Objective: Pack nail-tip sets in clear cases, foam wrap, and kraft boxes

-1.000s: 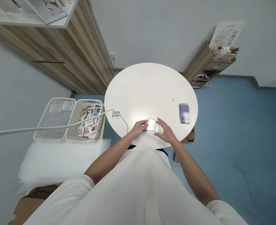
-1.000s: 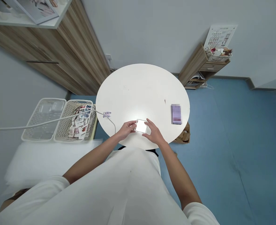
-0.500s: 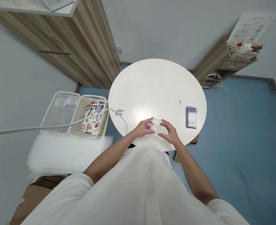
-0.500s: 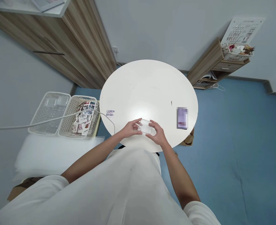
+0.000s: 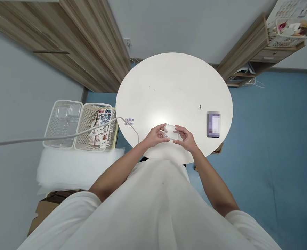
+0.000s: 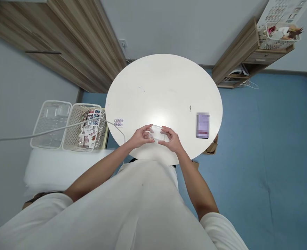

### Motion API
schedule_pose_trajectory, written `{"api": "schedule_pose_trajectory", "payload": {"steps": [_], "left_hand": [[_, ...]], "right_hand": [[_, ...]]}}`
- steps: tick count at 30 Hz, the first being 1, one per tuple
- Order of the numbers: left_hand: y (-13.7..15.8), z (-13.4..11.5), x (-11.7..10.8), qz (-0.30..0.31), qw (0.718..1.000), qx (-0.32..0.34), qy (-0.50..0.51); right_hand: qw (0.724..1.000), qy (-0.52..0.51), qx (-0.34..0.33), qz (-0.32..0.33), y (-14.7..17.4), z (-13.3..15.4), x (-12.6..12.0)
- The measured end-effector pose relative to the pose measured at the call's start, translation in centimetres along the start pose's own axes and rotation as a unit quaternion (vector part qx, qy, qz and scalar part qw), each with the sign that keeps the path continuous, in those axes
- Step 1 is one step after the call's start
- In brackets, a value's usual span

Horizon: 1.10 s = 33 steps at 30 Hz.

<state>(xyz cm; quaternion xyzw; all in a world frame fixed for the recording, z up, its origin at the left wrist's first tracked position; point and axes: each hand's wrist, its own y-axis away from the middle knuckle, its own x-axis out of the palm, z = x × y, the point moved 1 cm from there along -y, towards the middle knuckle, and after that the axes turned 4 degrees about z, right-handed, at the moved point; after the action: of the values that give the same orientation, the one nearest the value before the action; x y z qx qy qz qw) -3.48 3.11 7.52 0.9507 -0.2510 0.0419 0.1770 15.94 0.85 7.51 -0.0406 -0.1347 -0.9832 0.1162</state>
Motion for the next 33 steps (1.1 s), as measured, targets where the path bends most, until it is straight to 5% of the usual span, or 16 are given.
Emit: {"api": "schedule_pose_trajectory", "payload": {"steps": [20,33], "left_hand": [[2.1,-0.8,-0.7,0.018,0.998,0.050,0.032],[3.2,0.8,1.2,0.083,0.994,0.045,0.056]], "right_hand": [[0.999,-0.036,0.022,0.005,1.4,1.6,2.4],[0.997,0.003,-0.002,-0.073,3.9,2.1,1.5]]}}
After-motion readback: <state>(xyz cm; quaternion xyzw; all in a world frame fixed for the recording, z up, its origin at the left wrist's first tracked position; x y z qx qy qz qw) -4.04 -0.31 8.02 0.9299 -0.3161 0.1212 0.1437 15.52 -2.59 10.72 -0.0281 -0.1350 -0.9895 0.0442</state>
